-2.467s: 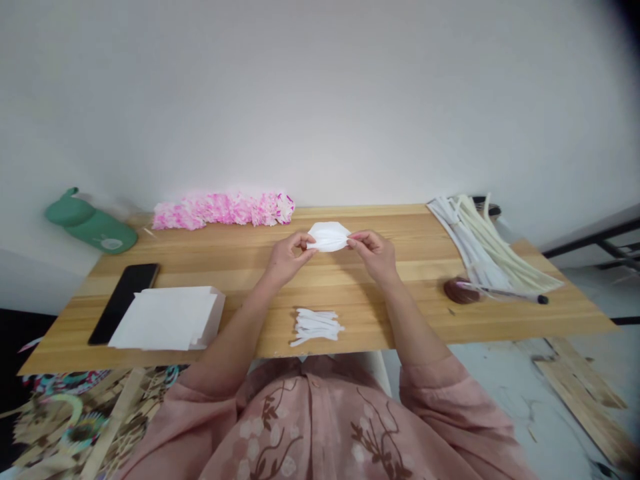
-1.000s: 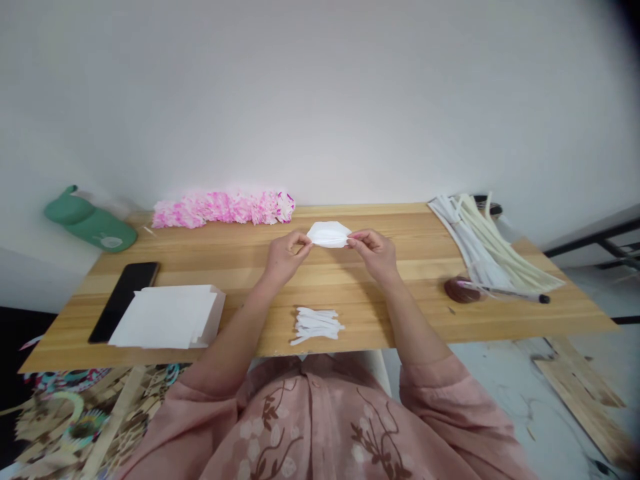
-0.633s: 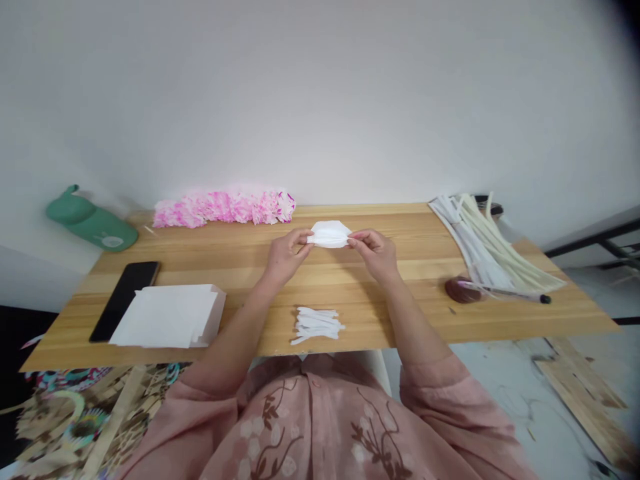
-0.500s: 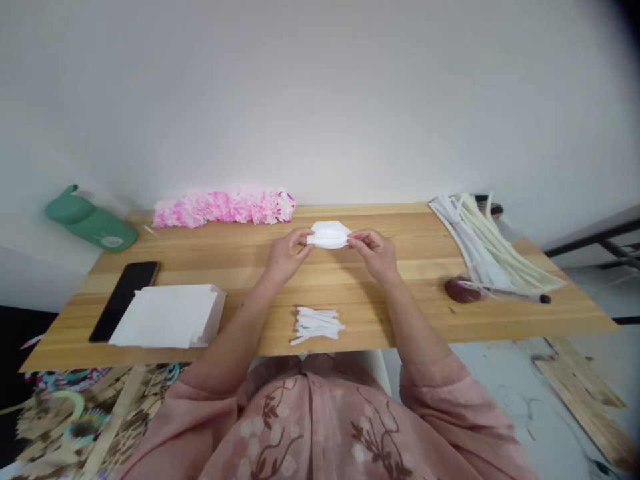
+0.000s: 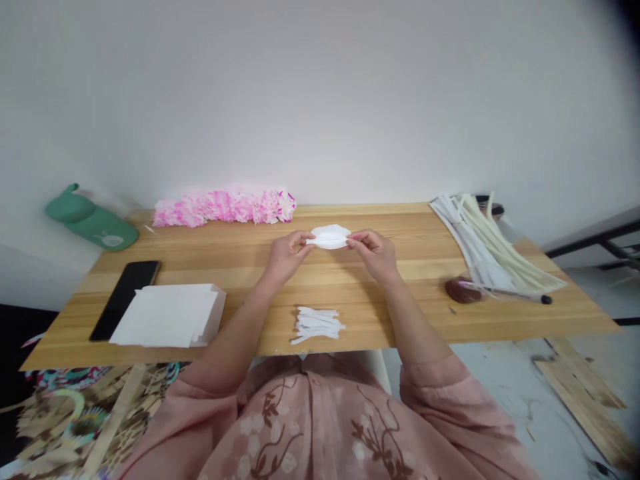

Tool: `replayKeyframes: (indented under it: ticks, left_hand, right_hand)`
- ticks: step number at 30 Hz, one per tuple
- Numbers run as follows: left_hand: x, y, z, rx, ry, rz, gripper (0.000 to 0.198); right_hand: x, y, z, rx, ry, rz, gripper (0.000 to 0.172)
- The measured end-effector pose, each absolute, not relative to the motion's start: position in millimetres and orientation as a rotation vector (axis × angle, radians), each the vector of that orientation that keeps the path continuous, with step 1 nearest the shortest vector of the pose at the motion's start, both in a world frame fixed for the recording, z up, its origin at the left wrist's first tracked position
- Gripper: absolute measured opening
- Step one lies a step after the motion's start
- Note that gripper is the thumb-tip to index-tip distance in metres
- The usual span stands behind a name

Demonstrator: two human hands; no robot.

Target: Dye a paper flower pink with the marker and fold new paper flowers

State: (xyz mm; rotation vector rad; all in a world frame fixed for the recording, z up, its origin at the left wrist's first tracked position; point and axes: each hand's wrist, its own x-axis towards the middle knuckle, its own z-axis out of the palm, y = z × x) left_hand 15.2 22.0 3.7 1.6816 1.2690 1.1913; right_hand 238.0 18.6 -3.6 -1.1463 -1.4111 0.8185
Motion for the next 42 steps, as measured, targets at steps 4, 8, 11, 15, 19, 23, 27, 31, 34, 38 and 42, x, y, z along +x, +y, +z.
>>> replayKeyframes:
  ticks: [4,8,11,15,19,23,27,31,34,38,42]
  left_hand:
    - [16.4,22.5,4.0,1.624,1.252,1.216,0.017]
    - [17.4,21.7,6.3,1.596,1.268,1.217,0.013]
    - [17.2,21.6,5.7,1.632,1.263,1.228,0.011]
    - [16.6,21.9,3.6,1.672,1.274,1.242,0.010]
    - [16.6,21.9,3.6,1.681,1.277,1.246,0.011]
    - [16.7,21.3,3.5,1.682,1.296,1.263,0.011]
    - [16.4,21.1,2.3,1.693,1.339,1.262,0.012]
    - [16.5,21.1,1.7,1.711,1.331,1.281,0.012]
    - [17.2,20.8,2.5,1.705,1.333,1.293,0.012]
    - [17.7,20.3,3.9,1.708,1.331,1.301,0.011]
    - [17.2,20.2,3.7,1.743,1.330,1.291,0.010]
  right_hand:
    - [237.9,18.3,-3.1,-1.163,-1.421,0.805,0.021]
    - [237.5,18.0,-2.4,-1.168,-1.413,0.798,0.022]
    - [237.8,18.3,-3.0,-1.168,-1.418,0.792,0.022]
    - [238.5,18.8,-3.8,-1.146,-1.419,0.831,0.023]
    - [238.2,18.3,-3.7,-1.123,-1.401,0.883,0.028]
    - [238.0,18.4,-4.8,-1.076,-1.371,0.921,0.032]
    - [237.6,19.9,-6.0,-1.035,-1.356,0.960,0.033]
    - [236.4,20.5,-5.4,-1.038,-1.327,0.982,0.037]
    - [235.6,19.7,-4.4,-1.025,-1.297,1.009,0.035]
    - [235.1,19.1,-3.7,-1.021,-1.287,1.027,0.033]
    - [235.2,19.0,-3.2,-1.028,-1.289,1.008,0.033]
